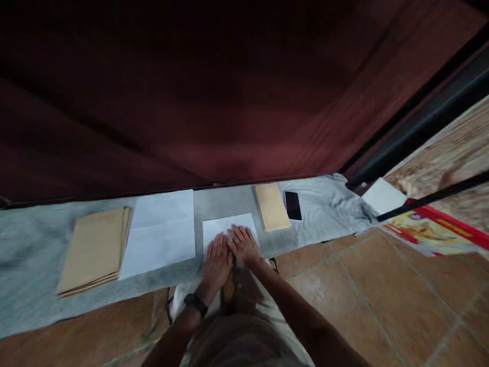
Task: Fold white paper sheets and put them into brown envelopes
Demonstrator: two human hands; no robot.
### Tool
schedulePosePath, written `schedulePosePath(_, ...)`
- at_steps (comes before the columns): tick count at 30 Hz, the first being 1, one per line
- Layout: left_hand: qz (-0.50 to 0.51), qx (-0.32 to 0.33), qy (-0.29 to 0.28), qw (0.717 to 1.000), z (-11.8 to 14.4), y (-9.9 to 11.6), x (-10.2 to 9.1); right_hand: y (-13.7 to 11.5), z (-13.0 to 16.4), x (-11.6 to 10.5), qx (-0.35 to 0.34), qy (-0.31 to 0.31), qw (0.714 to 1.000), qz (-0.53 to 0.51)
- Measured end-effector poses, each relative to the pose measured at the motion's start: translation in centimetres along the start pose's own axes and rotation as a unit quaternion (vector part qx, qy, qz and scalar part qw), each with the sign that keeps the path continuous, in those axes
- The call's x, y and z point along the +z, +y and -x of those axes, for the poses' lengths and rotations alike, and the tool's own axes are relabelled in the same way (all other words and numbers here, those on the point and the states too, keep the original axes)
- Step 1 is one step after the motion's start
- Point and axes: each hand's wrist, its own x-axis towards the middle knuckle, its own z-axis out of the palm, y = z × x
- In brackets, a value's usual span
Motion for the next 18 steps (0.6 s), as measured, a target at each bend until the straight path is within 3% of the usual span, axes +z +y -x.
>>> schedulePosePath(12,0.011,-0.055,0.027,0.998,1.0,-2.4,-1.6,2.9,1.9,-1.1,0.077,0.045,0.996,0.032)
schedulePosePath(18,0.027,-0.033,0.026,0.999,-1.9,-0.4,-1.3,3.1,2.5,-1.4,0.078,0.043,0.995,0.033)
